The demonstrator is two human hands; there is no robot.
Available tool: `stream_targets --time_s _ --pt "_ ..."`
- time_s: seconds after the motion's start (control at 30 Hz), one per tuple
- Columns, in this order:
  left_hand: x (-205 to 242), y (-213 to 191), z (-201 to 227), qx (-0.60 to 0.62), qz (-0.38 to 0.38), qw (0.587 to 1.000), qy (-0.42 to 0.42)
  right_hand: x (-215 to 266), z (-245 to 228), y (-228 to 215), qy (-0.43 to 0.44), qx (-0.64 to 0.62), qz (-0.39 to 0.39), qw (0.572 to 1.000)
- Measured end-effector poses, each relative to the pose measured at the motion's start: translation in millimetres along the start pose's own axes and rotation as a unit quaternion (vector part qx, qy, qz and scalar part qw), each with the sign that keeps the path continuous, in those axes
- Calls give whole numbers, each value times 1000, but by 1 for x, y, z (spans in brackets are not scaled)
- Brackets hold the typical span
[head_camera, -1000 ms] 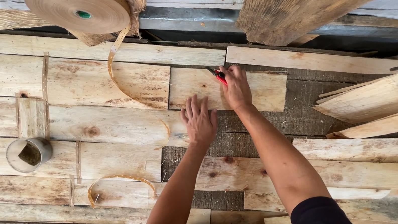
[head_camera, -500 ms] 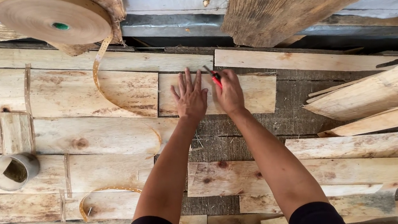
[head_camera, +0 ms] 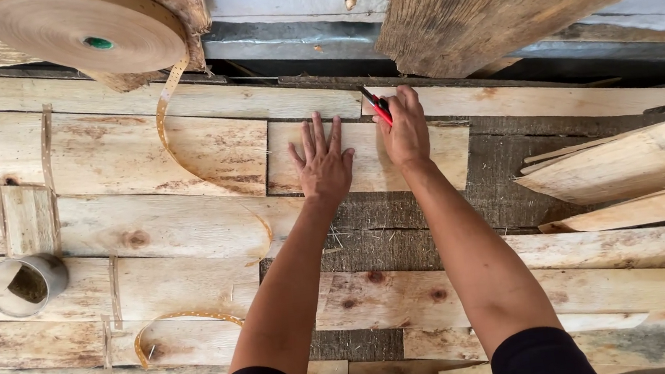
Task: Trimming and applying thin wood veneer strips to a larger wooden panel using a utility knife and adhesive.
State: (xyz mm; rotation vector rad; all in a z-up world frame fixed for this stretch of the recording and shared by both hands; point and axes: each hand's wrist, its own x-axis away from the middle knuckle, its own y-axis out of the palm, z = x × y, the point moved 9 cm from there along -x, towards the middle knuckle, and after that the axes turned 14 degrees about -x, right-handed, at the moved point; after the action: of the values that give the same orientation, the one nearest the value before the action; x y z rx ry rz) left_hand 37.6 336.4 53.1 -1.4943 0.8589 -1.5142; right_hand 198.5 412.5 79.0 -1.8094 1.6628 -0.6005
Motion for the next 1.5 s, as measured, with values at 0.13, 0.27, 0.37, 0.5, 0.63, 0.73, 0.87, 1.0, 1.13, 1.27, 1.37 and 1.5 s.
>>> stream_targets --time_s 0.13,0.27,0.37,0.5,0.63,0.73,0.87,1.0,1.13,1.27,1.37,1.5 --pt "1 1 0 14 23 1000 -4 -2 -13 -7 54 -3 -33 998" --pt "0 4 -1 26 32 999 -5 -1 -11 -5 33 3 -31 999" --pt "0 4 0 28 38 999 -3 -1 -13 -6 37 0 -31 999" --pt "0 4 0 21 54 998 -4 0 -9 -4 37 -7 -29 999" --pt "0 3 -1 20 35 999 -5 0 -14 -5 34 -1 -30 999" --pt "1 3 0 22 47 999 -2 0 -11 -5 47 1 -33 998" --pt "-1 6 0 20 45 999 -2 0 -13 -5 47 -5 -33 998" --pt "-1 4 0 24 40 999 -1 1 -10 -2 30 -9 -25 999" --pt "0 4 0 32 41 999 -2 2 -12 -5 34 -7 -25 999" --pt "-1 5 1 23 54 998 -3 1 -10 -5 45 -9 -20 999" --pt "-3 7 2 20 42 999 0 2 -8 -6 46 -23 -13 999" --pt "-2 6 2 13 38 999 1 0 -10 -8 42 -33 -7 999"
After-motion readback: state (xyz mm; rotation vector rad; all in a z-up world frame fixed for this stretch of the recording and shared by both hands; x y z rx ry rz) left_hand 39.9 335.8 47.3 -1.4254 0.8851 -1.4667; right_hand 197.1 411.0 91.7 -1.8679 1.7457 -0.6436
